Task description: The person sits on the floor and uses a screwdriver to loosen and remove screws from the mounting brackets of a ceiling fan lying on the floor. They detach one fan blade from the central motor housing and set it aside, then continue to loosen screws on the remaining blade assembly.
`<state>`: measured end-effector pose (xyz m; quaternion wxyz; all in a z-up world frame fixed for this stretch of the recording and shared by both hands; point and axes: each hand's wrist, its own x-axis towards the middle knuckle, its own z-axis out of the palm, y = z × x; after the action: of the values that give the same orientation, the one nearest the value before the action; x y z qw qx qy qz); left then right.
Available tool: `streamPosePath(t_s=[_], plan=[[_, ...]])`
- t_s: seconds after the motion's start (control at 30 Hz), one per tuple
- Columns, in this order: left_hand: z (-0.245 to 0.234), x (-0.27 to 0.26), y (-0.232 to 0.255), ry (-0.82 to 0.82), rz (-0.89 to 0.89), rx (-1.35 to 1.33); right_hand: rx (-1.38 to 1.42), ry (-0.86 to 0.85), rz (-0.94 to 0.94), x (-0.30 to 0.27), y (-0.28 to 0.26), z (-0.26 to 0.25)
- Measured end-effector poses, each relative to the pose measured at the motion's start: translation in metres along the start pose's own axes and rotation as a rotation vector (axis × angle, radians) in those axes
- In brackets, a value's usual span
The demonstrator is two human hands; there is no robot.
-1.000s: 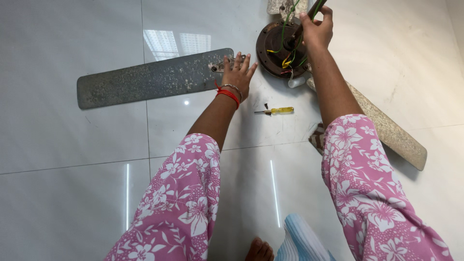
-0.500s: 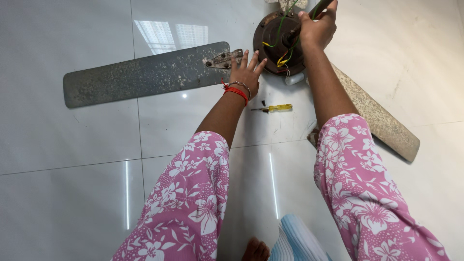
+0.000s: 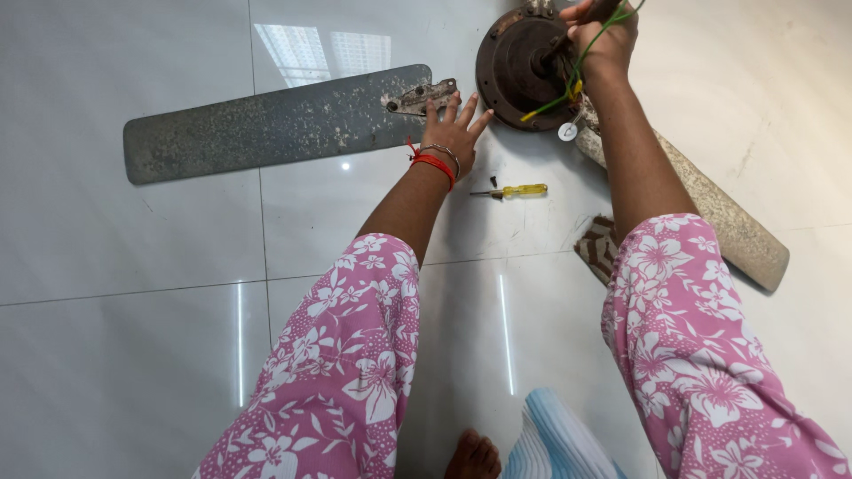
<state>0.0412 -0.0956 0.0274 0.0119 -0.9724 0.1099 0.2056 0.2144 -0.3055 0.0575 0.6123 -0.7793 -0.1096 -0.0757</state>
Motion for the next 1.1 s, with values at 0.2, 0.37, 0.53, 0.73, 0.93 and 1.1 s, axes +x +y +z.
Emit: streamPosePath(t_s=[0.2, 0.37, 0.53, 0.73, 0.93, 1.1], plan=[[0.002, 0.003, -0.002, 0.012, -0.033, -0.048, 0.132, 0.019, -0.024, -0.012, -0.014, 0.008], [0.003, 0.011, -0.001, 0.011, -0.086, -0.172, 0.185, 0.108, 0.344, -0.002, -0.009, 0.010], [0.005, 0.019, 0.003, 0.042, -0.102, -0.316, 0.520, 0.033, 0.244, 0.008, 0.015, 0.010], [0.006, 0.032, 0.006, 0.112, -0.147, -0.531, 0.572, -0.094, 0.210, 0.017, 0.027, -0.004], [0.026, 0.066, 0.003, 0.286, -0.191, -0.887, 0.660, -0.189, 0.176, 0.021, 0.025, -0.005], [0.043, 0.089, 0.010, 0.334, -0.123, -1.097, 0.613, -0.240, 0.160, 0.030, 0.021, -0.003]])
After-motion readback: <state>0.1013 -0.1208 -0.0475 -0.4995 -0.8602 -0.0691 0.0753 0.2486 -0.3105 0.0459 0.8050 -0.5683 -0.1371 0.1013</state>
